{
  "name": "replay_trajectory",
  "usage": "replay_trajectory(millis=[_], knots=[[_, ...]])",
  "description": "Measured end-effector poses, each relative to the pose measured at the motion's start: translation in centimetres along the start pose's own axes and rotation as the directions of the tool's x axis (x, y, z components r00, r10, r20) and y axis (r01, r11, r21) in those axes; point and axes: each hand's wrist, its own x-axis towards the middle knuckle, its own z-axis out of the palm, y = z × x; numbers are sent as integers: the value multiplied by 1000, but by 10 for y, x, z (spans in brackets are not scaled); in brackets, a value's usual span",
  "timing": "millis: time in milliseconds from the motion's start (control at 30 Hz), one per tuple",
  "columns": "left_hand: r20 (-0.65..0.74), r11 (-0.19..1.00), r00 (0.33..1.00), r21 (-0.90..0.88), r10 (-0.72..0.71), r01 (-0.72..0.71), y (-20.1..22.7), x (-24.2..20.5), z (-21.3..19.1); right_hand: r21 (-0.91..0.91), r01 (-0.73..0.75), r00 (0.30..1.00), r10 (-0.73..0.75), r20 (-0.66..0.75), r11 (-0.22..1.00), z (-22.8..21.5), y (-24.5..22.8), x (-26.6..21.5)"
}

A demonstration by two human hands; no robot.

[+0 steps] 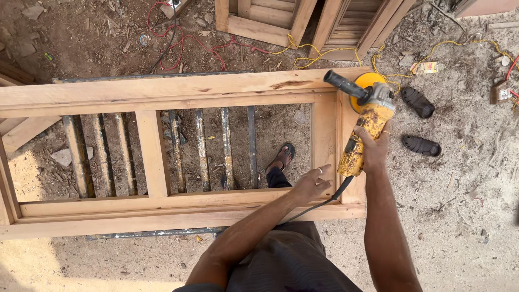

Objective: The person uses a power sander to smooth the edges and surfaces of a wooden window frame, moving the tool along the wood and occasionally using their hands to touch the sanded area.

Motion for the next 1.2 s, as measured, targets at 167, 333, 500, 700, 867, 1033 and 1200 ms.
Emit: replay_trajectory(millis=[167,333,500,700,867,1033,1200], knots=[[-401,885,889,465,219,-8,25,6,-87,-212,117,991,-100,91,970,43,23,33],[-408,521,676,853,614,41,27,3,-206,-478,-29,987,99,123,878,117,51,21],[-400,311,657,915,639,255,2,-34,-305,-724,165,942,111,317,670,239,74,0],[-486,277,637,871,599,405,-23,-83,-408,-654,264,846,156,510,709,354,67,-36],[-507,365,635,861,583,354,-28,-107,-445,-664,336,791,182,584,668,411,60,-56],[-502,443,554,861,665,249,-10,-102,-424,-672,313,808,183,560,671,393,52,-52],[-338,384,657,920,674,78,28,-38,-366,-780,90,896,291,335,620,306,46,-18]])
